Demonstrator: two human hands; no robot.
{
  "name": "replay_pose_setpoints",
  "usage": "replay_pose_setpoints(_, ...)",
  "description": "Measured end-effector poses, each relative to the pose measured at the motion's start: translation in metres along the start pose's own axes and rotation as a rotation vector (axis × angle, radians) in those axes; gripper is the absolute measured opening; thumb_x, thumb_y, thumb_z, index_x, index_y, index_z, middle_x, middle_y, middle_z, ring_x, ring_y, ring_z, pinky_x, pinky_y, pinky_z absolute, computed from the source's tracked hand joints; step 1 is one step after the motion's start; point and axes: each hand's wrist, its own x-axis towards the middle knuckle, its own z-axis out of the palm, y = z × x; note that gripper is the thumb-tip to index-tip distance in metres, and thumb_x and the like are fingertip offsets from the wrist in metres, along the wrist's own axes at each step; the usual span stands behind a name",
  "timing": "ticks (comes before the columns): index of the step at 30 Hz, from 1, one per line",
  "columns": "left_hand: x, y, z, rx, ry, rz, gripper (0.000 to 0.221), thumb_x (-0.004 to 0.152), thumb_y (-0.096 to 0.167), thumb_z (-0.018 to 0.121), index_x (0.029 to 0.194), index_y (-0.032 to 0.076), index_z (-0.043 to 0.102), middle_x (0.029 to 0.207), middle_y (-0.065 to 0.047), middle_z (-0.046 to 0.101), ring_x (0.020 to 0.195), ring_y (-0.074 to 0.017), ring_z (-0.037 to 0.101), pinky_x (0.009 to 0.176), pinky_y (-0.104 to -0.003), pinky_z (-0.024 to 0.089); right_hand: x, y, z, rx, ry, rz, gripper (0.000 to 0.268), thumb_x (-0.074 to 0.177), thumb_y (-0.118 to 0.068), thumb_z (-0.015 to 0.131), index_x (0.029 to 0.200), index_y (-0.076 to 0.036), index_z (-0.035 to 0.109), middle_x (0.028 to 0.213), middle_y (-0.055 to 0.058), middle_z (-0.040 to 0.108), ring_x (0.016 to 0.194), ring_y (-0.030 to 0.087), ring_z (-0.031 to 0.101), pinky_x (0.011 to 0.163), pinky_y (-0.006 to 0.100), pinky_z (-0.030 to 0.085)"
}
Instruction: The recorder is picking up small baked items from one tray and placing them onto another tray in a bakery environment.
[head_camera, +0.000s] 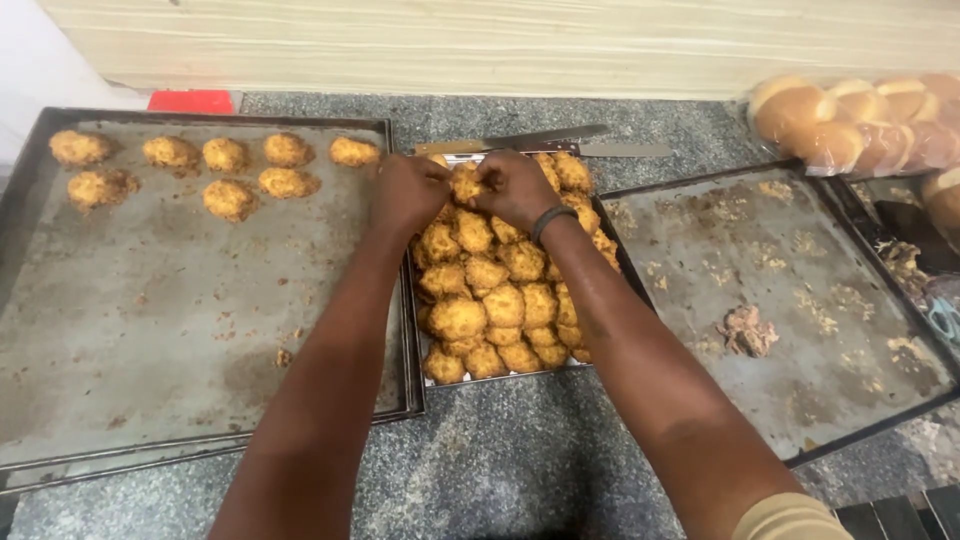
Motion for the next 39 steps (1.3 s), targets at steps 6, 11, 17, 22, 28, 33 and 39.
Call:
replay_pose_setpoints(6, -0.002, -0.002, -0.001, 0.018, -0.046, -0.004, 0.021, 0.076, 0.014, 0.076, 0.094, 0.018, 0.085, 0.093, -0.012, 0.079, 0.095, -0.0248, 0.069, 0.117, -0.051, 0.028, 0.004, 0.001, 0.001, -0.032, -0.028, 0.002, 0.022, 0.082, -0.012, 0.082, 0.099, -0.011, 0.069, 0.116, 0.008, 0.066, 0.112, 0.023, 0.068, 0.102, 0.035, 0.057)
replay_pose_setpoints(11, -0.004, -0.011, 0.002, -0.147, -0.132, -0.107, 0.026, 0.081, 0.014, 0.073, 0.105, 0.020, 0.082, 0.101, -0.009, 0.079, 0.083, -0.0206, 0.073, 0.111, -0.043, 0.044, 0.004, 0.001, 0.003, -0.058, -0.065, 0.038, 0.024, 0.084, -0.016, 0.081, 0.104, -0.011, 0.069, 0.114, 0.008, 0.070, 0.109, 0.022, 0.070, 0.100, 0.036, 0.058)
replay_pose_setpoints(17, -0.014, -0.025, 0.007, -0.071, 0.053, 0.031, 0.022, 0.082, 0.014, 0.077, 0.103, 0.016, 0.082, 0.109, -0.009, 0.076, 0.087, -0.0253, 0.069, 0.093, -0.048, 0.052, 0.005, 0.005, 0.003, -0.069, -0.074, 0.043, 0.026, 0.085, -0.016, 0.079, 0.108, -0.009, 0.068, 0.110, 0.010, 0.073, 0.103, 0.022, 0.071, 0.095, 0.036, 0.059)
replay_pose_setpoints(22, -0.018, -0.021, 0.007, -0.086, -0.048, -0.141, 0.015, 0.090, 0.019, 0.076, 0.103, 0.014, 0.079, 0.104, -0.006, 0.078, 0.080, -0.0199, 0.071, 0.107, -0.044, 0.047, 0.007, -0.002, 0.002, -0.101, -0.117, 0.095, 0.024, 0.086, -0.015, 0.077, 0.108, -0.010, 0.069, 0.109, 0.010, 0.073, 0.100, 0.021, 0.072, 0.093, 0.035, 0.060)
replay_pose_setpoints(28, -0.020, -0.024, 0.009, -0.047, 0.048, 0.000, 0.011, 0.085, 0.018, 0.079, 0.094, 0.012, 0.082, 0.105, -0.007, 0.078, 0.091, -0.0194, 0.069, 0.108, -0.048, 0.039, 0.010, -0.004, 0.001, -0.166, -0.127, 0.124, 0.027, 0.083, -0.013, 0.079, 0.108, -0.011, 0.071, 0.109, 0.009, 0.074, 0.100, 0.021, 0.072, 0.092, 0.035, 0.059)
replay_pose_setpoints(33, -0.021, -0.031, 0.015, -0.032, 0.114, 0.071, 0.015, 0.084, 0.017, 0.079, 0.097, 0.011, 0.083, 0.109, -0.008, 0.078, 0.097, -0.0246, 0.070, 0.104, -0.048, 0.045, 0.008, -0.005, 0.001, -0.113, -0.111, 0.112, 0.027, 0.083, -0.014, 0.080, 0.108, -0.010, 0.071, 0.108, 0.009, 0.074, 0.101, 0.021, 0.072, 0.093, 0.035, 0.059)
replay_pose_setpoints(39, -0.027, -0.035, 0.003, -0.329, 0.136, -0.116, 0.031, 0.085, 0.018, 0.078, 0.115, 0.010, 0.076, 0.119, -0.013, 0.074, 0.102, -0.0237, 0.072, 0.092, -0.039, 0.056, 0.005, -0.017, 0.001, -0.122, -0.066, 0.141, 0.017, 0.090, -0.016, 0.074, 0.105, -0.008, 0.074, 0.115, 0.010, 0.073, 0.109, 0.023, 0.070, 0.100, 0.039, 0.056)
